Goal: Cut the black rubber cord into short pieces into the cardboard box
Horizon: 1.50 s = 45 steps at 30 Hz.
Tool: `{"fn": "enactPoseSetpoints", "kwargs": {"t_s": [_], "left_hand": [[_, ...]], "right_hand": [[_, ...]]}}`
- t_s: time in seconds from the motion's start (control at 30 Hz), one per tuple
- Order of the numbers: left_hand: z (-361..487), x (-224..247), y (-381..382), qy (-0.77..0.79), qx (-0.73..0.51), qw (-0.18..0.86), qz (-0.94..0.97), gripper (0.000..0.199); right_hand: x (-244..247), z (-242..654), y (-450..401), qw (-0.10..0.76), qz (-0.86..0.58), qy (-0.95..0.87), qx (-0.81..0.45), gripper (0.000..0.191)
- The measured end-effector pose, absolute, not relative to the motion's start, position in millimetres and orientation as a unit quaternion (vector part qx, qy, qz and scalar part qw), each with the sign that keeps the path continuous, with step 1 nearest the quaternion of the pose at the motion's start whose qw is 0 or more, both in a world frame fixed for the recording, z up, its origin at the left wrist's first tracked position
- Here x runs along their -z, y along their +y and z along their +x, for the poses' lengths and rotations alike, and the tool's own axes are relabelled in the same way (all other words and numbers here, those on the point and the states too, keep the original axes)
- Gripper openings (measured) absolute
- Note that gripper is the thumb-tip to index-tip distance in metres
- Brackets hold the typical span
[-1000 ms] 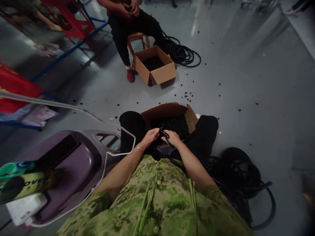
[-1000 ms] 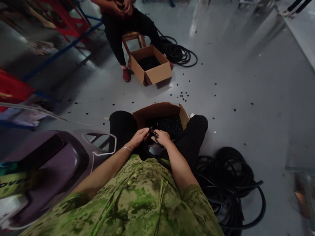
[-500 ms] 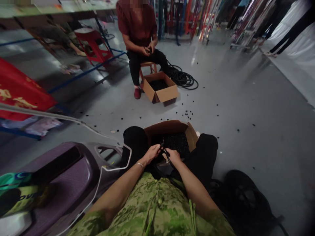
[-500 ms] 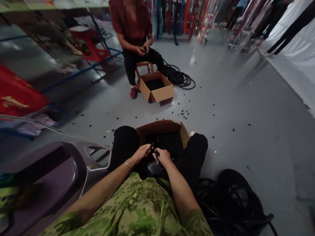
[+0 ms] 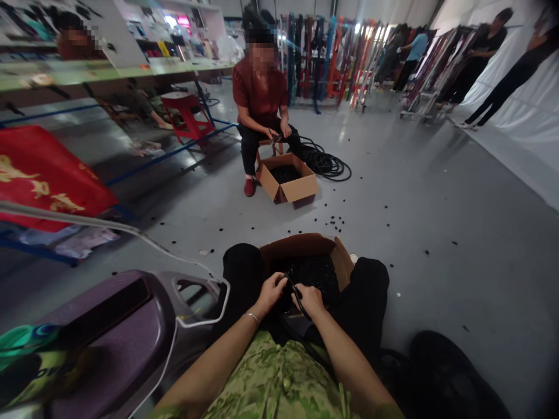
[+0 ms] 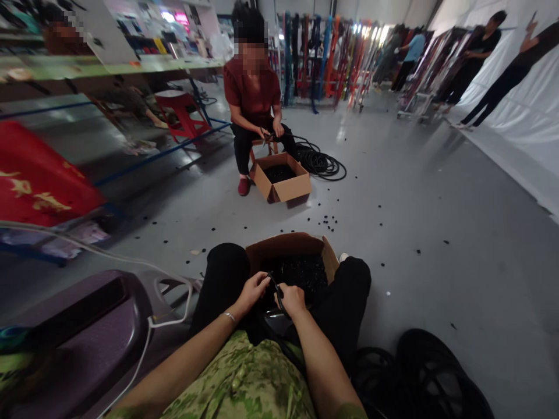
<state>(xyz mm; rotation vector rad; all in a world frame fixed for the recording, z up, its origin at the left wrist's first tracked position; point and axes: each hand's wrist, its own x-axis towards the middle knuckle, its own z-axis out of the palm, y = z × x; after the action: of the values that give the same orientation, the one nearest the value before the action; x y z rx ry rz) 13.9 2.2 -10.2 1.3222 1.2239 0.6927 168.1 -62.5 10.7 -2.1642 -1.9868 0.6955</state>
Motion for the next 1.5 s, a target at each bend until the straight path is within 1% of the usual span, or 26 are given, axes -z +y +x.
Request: {"fn": "enactPoseSetpoints", "kwargs": {"t_s": [0.17,0.47,0.67,0.87,0.97,1.1,1.3,1.5], "left_hand": [[14,7,4,0.537,-0.282,0.547,0.577,0.035],[14,10,6,0.529,-0.24,0.658,0.479,0.044],[13,12,7,0.527,-0.23,0.669,0.471,0.044],[12,11,7,0.528,-0.23,0.678,0.457,0.045],[12,11,7,0.526,-0.235,0.683,0.449,0.045],[12,8,7,0.522,-0.233,0.694,0.438,0.041],[14,-2,2,0.51,-0.207,0.7,0.455,0.034],[15,-10,1,0.478,-0.196,0.721,0.461,0.031]], "right_hand": [[-13,167,-62,0.066,-0.719,-0.649,-0.241,0.028],[-14,167,-63,0.07,-0.722,-0.635,-0.265,0.023],[-14,168,-62,0.058,-0.72,-0.632,-0.281,0.027],[-13,171,-62,0.067,-0.709,-0.633,-0.304,0.032],[-12,175,-63,0.09,-0.695,-0.63,-0.334,0.035],[-5,182,-64,0.152,-0.658,-0.625,-0.392,0.031],[12,186,-64,0.233,-0.628,-0.599,-0.438,0.035],[22,187,-64,0.269,-0.611,-0.559,-0.492,0.04]]}}
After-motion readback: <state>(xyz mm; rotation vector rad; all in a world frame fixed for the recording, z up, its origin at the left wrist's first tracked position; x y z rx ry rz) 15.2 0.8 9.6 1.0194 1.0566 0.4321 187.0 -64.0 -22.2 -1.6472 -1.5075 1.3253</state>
